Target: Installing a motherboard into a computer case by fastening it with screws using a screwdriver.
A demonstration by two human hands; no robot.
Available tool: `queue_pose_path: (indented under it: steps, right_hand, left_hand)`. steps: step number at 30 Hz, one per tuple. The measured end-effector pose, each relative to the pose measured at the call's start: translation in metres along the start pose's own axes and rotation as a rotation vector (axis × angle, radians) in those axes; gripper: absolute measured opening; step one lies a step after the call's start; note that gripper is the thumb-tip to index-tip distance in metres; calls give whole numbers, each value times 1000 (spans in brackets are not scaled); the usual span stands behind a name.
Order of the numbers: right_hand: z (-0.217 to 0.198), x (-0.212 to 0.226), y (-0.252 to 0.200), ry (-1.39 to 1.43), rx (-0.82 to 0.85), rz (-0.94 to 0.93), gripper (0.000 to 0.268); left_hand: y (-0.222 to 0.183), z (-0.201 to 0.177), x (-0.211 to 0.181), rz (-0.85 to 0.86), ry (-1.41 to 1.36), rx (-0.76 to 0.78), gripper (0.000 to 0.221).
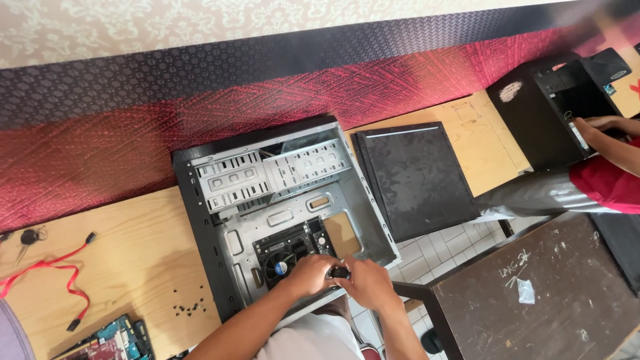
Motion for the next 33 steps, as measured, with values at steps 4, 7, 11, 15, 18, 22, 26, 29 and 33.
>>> queue_pose_path:
  steps: [4, 7, 11, 15, 18, 22, 26, 29, 33]
  right_hand:
    - [11, -10, 9, -26, 2, 42, 40]
    - [8, -7, 10, -31, -3, 32, 45]
    - [15, -12, 13, -85, 12, 22, 51]
    - [19, -25, 23, -141, -20, 40, 55]
    - [22, -29, 25, -155, -28, 51, 61]
    - [24, -25, 27, -169, -13, 46, 59]
    - [13, -11, 22, -208, 55, 88, 57]
    - [17, -2, 17, -236, 191, 122, 53]
    - [25, 4, 19, -304, 256, 26, 55]
  left_hand:
    - [3, 12, 11, 48, 27, -57, 39]
    - [5, 15, 13, 48, 28, -39, 39]
    - [-2, 2, -5, 14, -16, 28, 30]
    - [0, -2, -9, 21, -98, 34, 28]
    - [2, 4, -5, 35, -94, -7, 34]
    - [5, 10, 2, 105, -70, -91, 28]
    - [6, 8, 1, 100, -60, -88, 28]
    - [5, 9, 2, 82, -52, -84, 29]
    - [4, 7, -1, 70, -17, -51, 36]
Point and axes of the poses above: each hand's wrist, its own y-axis towards the middle knuckle, its own z-axis out of the palm, x = y × z, the point moved 7 cm from there along y, towards the middle knuckle, and after that the axes turned 5 degrees about -x, right-handed, at the moved point
